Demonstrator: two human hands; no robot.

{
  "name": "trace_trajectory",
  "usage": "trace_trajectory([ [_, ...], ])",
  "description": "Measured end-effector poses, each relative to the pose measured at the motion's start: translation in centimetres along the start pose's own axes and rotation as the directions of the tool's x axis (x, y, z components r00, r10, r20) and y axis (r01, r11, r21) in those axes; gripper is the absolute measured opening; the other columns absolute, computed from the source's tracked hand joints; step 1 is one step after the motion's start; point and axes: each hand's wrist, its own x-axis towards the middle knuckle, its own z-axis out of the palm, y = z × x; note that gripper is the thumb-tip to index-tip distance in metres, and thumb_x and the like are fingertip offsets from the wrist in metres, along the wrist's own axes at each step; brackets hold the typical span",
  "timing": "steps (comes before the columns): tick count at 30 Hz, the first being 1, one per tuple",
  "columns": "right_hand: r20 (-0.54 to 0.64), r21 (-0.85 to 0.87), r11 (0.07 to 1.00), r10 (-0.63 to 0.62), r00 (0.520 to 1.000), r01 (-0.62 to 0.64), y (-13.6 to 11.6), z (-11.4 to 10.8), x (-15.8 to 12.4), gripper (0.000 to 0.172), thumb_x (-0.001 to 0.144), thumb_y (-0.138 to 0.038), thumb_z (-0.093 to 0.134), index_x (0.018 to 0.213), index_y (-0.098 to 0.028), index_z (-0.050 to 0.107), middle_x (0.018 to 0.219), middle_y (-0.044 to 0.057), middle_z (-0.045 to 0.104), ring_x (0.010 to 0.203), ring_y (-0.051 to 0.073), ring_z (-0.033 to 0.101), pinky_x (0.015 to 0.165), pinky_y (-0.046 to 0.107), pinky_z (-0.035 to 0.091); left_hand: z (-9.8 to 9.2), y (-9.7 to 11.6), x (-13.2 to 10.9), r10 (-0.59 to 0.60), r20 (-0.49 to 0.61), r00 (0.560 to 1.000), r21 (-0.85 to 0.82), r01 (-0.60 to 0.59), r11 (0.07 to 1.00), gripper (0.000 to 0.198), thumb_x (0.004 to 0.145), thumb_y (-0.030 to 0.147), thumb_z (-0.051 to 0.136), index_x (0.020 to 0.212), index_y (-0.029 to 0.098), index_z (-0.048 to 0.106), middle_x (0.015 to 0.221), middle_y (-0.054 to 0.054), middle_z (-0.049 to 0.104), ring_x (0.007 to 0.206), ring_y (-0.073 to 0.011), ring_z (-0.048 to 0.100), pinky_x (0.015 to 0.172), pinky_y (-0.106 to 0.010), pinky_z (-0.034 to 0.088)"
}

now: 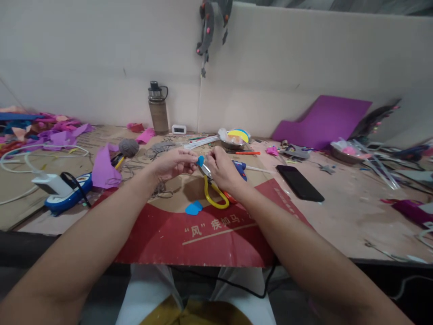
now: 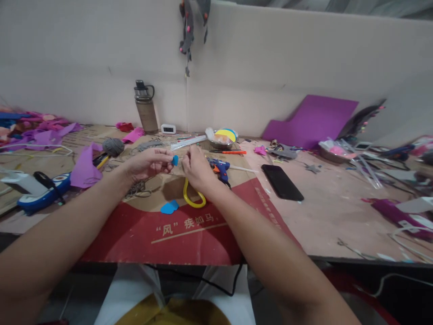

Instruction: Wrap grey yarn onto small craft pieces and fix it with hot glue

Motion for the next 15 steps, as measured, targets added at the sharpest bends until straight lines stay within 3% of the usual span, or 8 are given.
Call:
trace_trajectory([
  [12, 0.008, 0.065, 0.998, -0.029, 1.000, 0.028, -0.5, 0.0, -0.3, 0.016, 0.094, -0.028, 0.030, 0.079, -0.024, 0.032, 0.080, 0.002, 0.044, 0.077, 0.016, 0.041, 0.074, 0.031, 0.035, 1.0, 0.6, -0.5, 0.074, -0.040, 0.996, 0.006, -0.074, 0.997, 0.012, 0.068, 0.022, 0.075, 0.072, 0.013, 0.068, 0.061, -0.001, 0.060, 0.053, -0.0064, 0.052, 0.053, -0.018, 0.043],
  [15, 0.011, 0.209, 0.977, 0.028, 1.000, -0.030, -0.3, 0.2, -0.1, 0.017, 0.093, -0.032, 0.034, 0.079, -0.023, 0.036, 0.080, 0.000, 0.046, 0.076, 0.015, 0.043, 0.072, 0.030, 0.037, 1.1, 0.6, -0.5, 0.072, -0.045, 0.996, -0.029, -0.073, 0.997, 0.013, 0.068, 0.022, 0.074, 0.073, 0.012, 0.068, 0.060, -0.001, 0.059, 0.053, -0.0061, 0.052, 0.052, -0.017, 0.041],
])
